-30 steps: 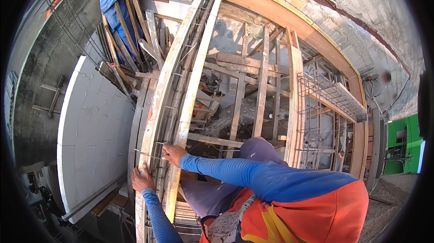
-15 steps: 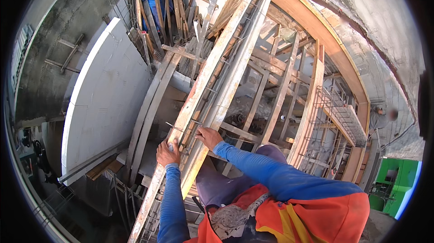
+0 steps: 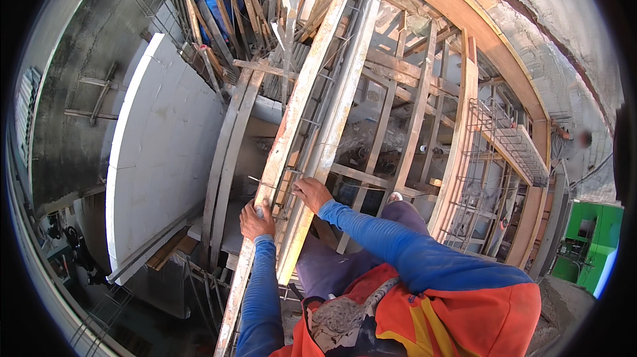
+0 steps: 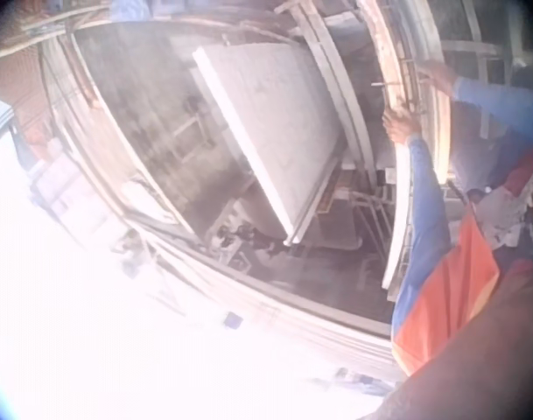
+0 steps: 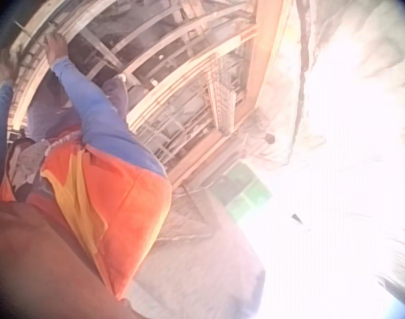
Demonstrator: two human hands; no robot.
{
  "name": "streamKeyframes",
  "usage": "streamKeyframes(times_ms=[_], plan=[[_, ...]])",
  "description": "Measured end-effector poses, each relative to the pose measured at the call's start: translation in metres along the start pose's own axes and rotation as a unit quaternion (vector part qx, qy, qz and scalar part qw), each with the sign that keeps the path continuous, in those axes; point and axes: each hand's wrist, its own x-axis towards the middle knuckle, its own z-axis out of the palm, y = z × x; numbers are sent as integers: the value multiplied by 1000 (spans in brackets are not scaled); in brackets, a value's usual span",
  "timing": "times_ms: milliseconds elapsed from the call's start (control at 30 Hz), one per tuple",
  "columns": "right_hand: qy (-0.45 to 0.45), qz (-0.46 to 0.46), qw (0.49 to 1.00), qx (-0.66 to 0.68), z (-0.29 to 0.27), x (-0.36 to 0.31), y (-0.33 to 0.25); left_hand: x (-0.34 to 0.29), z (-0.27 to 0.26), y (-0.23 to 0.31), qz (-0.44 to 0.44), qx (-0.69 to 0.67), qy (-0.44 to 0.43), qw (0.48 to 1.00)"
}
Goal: The person works on a construction site, assembling and securing wooden formwork for a concrete structure. They use a hammer to drive nails into wooden beams and adjust metal rebar, while navigating the scaffolding and wooden planks.
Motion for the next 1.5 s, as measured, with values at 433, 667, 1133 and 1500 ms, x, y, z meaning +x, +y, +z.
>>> streamKeyframes(times_ms=[433, 667, 1133, 1500], plan=[[-110, 57, 988, -90, -1, 9, -10, 1, 2, 2, 1, 4, -31, 1000], [-174, 62, 977, -111, -4, 15, -17, 2, 5, 1, 15, -4, -21, 1000], [62, 170, 981, 63, -63, 57, -2, 27, -6, 23, -65, -13, -130, 989], [258, 430, 849, 167, -78, 123, 94, 47, 4, 41, -77, 38, -170, 982]])
